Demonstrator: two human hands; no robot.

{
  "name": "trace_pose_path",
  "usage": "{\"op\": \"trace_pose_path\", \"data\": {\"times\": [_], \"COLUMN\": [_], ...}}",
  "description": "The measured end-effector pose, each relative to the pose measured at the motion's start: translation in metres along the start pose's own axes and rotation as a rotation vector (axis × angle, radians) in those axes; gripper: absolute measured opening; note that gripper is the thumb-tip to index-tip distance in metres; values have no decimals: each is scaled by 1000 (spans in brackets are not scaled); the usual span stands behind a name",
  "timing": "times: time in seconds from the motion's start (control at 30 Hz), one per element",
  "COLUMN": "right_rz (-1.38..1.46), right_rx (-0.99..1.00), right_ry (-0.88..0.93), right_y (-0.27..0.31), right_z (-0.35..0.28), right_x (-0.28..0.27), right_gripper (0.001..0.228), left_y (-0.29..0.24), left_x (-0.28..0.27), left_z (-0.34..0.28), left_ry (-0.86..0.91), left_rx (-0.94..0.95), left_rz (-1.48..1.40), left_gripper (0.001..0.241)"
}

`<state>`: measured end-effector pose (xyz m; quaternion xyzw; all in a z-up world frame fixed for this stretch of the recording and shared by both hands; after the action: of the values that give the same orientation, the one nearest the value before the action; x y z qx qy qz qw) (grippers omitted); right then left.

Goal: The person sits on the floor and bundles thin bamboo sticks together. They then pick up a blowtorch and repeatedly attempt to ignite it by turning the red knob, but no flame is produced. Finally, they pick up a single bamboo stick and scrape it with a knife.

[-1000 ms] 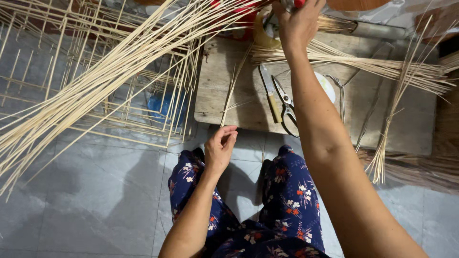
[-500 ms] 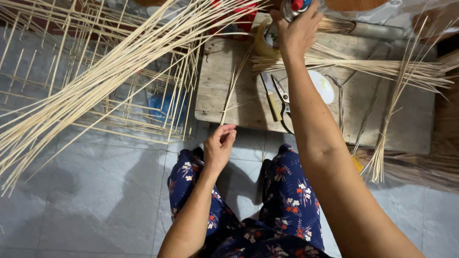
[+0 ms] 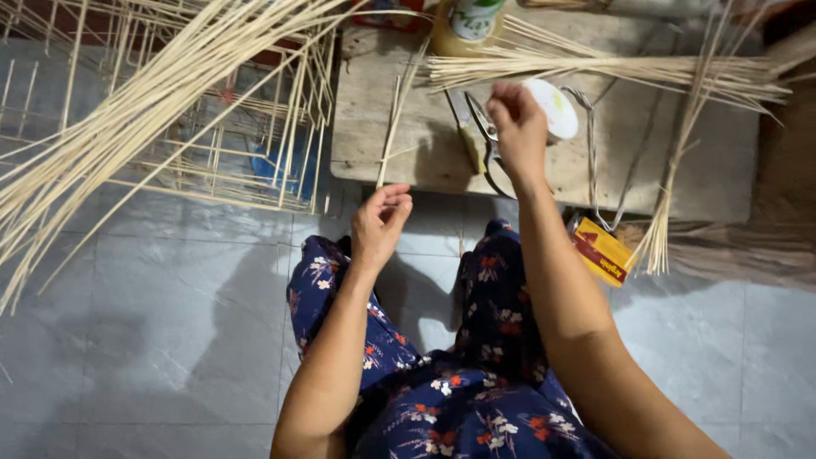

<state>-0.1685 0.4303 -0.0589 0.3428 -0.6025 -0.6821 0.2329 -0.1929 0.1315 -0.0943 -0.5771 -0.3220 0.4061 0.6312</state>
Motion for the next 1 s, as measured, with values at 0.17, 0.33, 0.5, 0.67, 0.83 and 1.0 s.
{"op": "trace_pose_path", "data": {"times": [0.17, 0.33, 0.5, 0.67, 0.83, 1.0], "right_rz": [-586, -779, -817, -916, -737, 134], "right_rx": [-208, -281, -377, -467, -178, 493], "right_ry": [-157, -163, -81, -64, -68, 159], "right_y": [-5, 0, -5, -34, -68, -87], "right_z": [-61, -77, -70, -56, -38, -49], "right_x": [-13, -6, 9, 21, 9, -3], "right_gripper": [24, 18, 35, 27, 29, 16], "left_y": [-4, -3, -15, -21, -31, -34], "left_x": [-6, -4, -2, 3, 1, -3], "left_z": [-10, -8, -14, -19, -21, -32], "left_ry": [-89, -144, -228, -215, -197, -193], "left_rx": [29, 27, 346, 315, 337, 349], "left_rz": [68, 82, 224, 279, 293, 326], "left_gripper": [23, 20, 13, 14, 14, 14]}}
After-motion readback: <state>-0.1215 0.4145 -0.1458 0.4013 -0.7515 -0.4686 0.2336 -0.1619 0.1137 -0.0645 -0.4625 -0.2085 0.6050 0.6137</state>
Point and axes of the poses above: each hand's wrist, its own z-axis towards the middle knuckle, its own x-axis out of the palm, y = z × x, the point moved 5 cm from there along z, towards the middle knuckle, and after that the axes turned 8 degrees about x, right-handed, at the moved point
